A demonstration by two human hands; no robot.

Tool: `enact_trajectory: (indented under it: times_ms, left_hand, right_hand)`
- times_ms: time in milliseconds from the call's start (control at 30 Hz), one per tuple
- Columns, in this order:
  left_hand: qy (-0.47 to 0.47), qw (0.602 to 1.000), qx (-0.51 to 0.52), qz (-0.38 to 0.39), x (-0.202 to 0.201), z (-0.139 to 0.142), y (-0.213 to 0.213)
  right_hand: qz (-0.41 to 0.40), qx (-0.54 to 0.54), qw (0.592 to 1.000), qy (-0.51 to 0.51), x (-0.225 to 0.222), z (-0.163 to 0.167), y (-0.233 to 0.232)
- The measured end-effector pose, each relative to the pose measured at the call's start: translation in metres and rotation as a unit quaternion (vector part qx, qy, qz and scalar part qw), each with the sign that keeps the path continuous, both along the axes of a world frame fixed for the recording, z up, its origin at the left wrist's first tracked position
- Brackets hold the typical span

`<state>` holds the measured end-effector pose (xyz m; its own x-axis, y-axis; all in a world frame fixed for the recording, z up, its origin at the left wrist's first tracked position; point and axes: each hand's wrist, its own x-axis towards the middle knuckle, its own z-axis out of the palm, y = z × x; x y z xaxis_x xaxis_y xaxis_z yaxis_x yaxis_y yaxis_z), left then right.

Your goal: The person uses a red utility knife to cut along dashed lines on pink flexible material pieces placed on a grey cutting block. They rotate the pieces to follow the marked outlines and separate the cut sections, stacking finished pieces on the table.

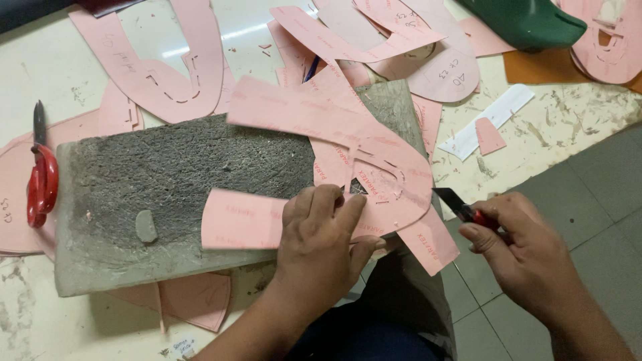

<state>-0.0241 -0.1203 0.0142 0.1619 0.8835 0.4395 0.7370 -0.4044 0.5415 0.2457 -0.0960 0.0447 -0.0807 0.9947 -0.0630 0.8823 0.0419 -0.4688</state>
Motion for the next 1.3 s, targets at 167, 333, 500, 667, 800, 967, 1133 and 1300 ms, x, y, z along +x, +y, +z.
enact_trajectory:
  times_ms: [167, 333, 500, 667, 800, 967, 1133, 1300]
  left_hand:
    - [0.041, 0.997, -0.051, 0.029, 0.019, 0.008, -0.01]
    - [0.108, 0.993, -0.035, 0.033, 0.029, 0.015, -0.021]
    - [0.077, 0.997, -0.004, -0.003, 0.014, 0.009, -0.016]
    - [0.06, 0.998, 0.025, -0.001, 0.001, 0.004, -0.011]
    - [0.051, 0.998, 0.034, 0.002, -0.016, 0.005, -0.008]
    - [0.046, 0.999, 0.017, -0.005, -0.03, 0.006, -0.01]
    - [0.025, 1.0, 0.007, -0.011, -0.037, 0.005, -0.009]
    - [0.029, 1.0, 0.003, -0.011, -0.039, 0.003, -0.004]
  right_hand:
    - [0.032, 0.065, 0.996, -0.053, -0.012, -0.002, -0.012]
    - [0.153, 0.178, 0.969, -0.078, -0.035, 0.001, -0.009]
    - [0.142, 0.147, 0.974, -0.095, -0.052, 0.003, -0.009]
    - [0.119, 0.114, 0.981, -0.098, -0.071, 0.006, -0.003]
    - [0.114, 0.102, 0.983, -0.098, -0.088, 0.012, -0.001]
    - [0.116, 0.082, 0.983, -0.115, -0.104, 0.014, 0.002]
    - [0.118, 0.11, 0.982, -0.102, -0.111, 0.012, 0.004]
    - [0.115, 0.112, 0.981, -0.105, -0.109, 0.006, 0.009]
